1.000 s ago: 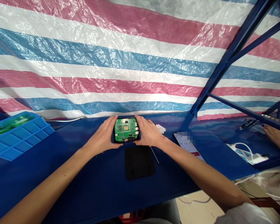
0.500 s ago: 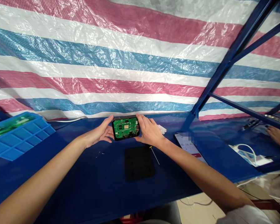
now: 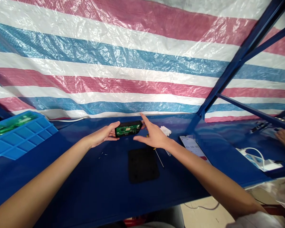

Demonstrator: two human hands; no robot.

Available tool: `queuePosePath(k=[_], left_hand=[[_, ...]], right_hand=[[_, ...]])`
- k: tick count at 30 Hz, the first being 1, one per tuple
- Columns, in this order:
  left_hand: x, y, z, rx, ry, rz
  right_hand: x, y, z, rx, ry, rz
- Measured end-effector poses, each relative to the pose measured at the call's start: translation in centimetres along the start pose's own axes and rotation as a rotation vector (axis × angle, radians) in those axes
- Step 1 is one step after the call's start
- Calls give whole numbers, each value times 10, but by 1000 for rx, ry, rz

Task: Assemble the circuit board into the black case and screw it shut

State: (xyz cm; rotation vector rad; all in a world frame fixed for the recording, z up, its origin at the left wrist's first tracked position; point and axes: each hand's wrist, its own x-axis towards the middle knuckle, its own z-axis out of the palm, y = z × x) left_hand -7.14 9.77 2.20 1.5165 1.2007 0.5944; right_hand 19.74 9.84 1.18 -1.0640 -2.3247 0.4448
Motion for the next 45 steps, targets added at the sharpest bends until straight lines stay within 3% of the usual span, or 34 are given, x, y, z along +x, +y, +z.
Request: queuePosePath(k=[2,9,14,20,34,39,45], left_hand=[[0,-3,-1,72,39,46],[3,-12,-1,461,166,200],[4,-16,3,675,175,260],[5,-15,2,803,99,265],[0,2,-4,827,113,203],[2,8,-9,767,166,225],[27,1,-17,697,303,231]], right_hand=[[4,5,-5,214,-60,104],[30,33,-14,291,-378,134],[37,38,-7,234,-411,130],[43,30,-4,48,-459,122],[42,5,-19,-34,-428,112],[42,9,-24,86,-334,158],[40,30,-17,127,-179,184]])
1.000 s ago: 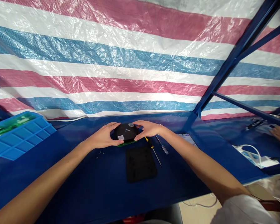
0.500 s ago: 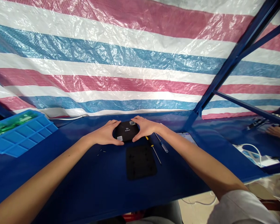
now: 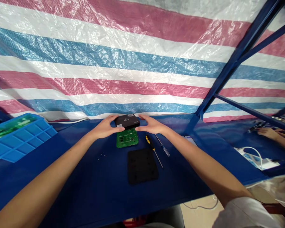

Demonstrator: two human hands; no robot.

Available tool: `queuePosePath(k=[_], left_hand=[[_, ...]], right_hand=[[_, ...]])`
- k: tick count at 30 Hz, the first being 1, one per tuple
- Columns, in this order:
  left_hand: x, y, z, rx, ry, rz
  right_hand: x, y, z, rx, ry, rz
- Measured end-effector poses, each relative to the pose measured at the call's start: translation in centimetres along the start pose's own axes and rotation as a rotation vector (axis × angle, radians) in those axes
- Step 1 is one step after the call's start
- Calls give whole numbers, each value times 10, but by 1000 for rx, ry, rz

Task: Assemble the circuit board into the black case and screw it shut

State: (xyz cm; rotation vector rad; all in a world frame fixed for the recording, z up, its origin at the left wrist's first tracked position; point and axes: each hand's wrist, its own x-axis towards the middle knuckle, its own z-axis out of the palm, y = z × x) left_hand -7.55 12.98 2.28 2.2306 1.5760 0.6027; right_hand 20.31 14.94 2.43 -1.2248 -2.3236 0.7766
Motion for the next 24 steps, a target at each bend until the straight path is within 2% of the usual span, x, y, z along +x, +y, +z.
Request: queuePosePath(k=[4,9,14,17,20,24], left_hand=[[13,-20,5,21,73,-70],[14,-43,10,50,73,-135],[8,-55,7,75,33,-128],[0,-53,4,112,32,-115],[-16,-42,3,138,30,-47],[-39,-17,8,152,-111,74]], right_hand=[[-7,10,5,-51,74,-23],[-18,11,10,-116,48,-98],[-23,3,14,-142,-12,-129],[-26,-2,14,-155,-67,-125],[-30,-4,13,-162,-113,-114],[-26,-9,16,-176,-196,-76]])
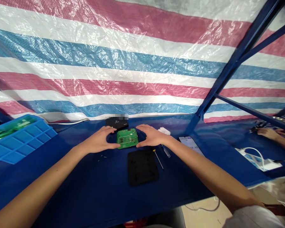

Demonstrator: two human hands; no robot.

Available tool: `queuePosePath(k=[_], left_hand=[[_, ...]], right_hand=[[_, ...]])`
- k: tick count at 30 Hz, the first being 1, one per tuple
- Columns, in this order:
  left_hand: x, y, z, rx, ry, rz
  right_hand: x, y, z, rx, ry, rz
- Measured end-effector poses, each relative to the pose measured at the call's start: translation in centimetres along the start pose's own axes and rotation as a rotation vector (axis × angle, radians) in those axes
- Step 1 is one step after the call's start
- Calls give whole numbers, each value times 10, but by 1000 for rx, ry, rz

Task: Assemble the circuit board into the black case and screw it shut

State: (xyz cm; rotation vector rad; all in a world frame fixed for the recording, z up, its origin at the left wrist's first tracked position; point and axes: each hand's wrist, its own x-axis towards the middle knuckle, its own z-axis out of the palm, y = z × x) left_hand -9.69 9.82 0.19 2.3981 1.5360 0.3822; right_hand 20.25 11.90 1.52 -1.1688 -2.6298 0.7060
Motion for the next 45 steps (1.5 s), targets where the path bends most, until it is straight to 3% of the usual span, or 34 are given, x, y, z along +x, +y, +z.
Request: queuePosePath(k=[5,17,22,26,28,35,45], left_hand=[[-2,19,6,45,-94,33],[12,17,7,17,-142,17],[3,32,-3,39,-29,34],[-17,56,-10,142,238,189],[-27,69,-8,173,291,231],[-44,91,8,185,345,291],[-46,89,19,160,320,249]], right_hand=[[22,-7,4,-74,-96,12],[42,-14,2,-160,-127,-16],[21,-20,-4,-154,38,-89],[-16,-33,-11,-186,227,-142],[-36,-39,-10,-217,284,-174],[-77,-45,6,-244,351,-132],[-81,-42,10,-177,308,-78]])
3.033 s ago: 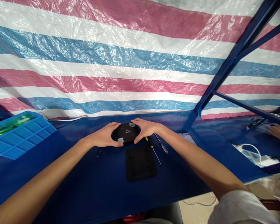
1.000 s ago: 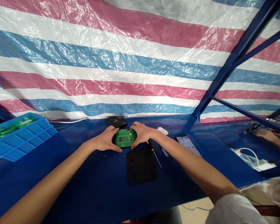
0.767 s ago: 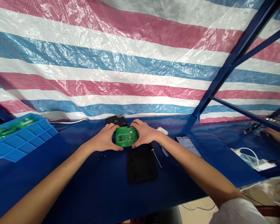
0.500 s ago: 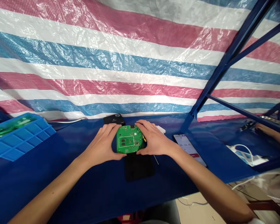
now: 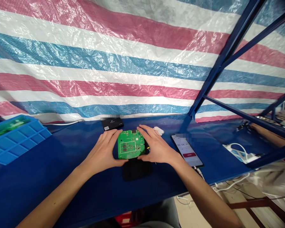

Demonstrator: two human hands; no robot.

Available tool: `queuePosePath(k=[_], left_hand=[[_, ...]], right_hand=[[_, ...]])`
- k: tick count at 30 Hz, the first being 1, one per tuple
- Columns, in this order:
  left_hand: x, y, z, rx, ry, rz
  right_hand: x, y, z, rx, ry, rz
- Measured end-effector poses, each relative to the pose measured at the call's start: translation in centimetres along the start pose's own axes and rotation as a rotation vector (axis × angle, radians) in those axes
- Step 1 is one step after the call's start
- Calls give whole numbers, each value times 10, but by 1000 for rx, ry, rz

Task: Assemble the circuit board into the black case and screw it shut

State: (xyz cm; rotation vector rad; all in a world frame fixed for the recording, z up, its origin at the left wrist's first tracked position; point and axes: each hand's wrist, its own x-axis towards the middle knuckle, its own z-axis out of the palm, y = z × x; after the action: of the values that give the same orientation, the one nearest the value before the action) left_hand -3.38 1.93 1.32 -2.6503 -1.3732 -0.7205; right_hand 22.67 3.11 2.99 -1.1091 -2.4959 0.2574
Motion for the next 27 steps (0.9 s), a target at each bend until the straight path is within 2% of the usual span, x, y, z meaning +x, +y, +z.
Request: queuePosePath(k=[7,18,27], left_hand=[[1,-1,-3,-79,-63,-29],[6,6,-25,-378,-364,-154],[4,3,-25,-450,-403,-209]], right_hand=[[2,2,-1,87,-18,-34],[6,2,-17,265,-251,20],[7,2,-21,325,-324,54]])
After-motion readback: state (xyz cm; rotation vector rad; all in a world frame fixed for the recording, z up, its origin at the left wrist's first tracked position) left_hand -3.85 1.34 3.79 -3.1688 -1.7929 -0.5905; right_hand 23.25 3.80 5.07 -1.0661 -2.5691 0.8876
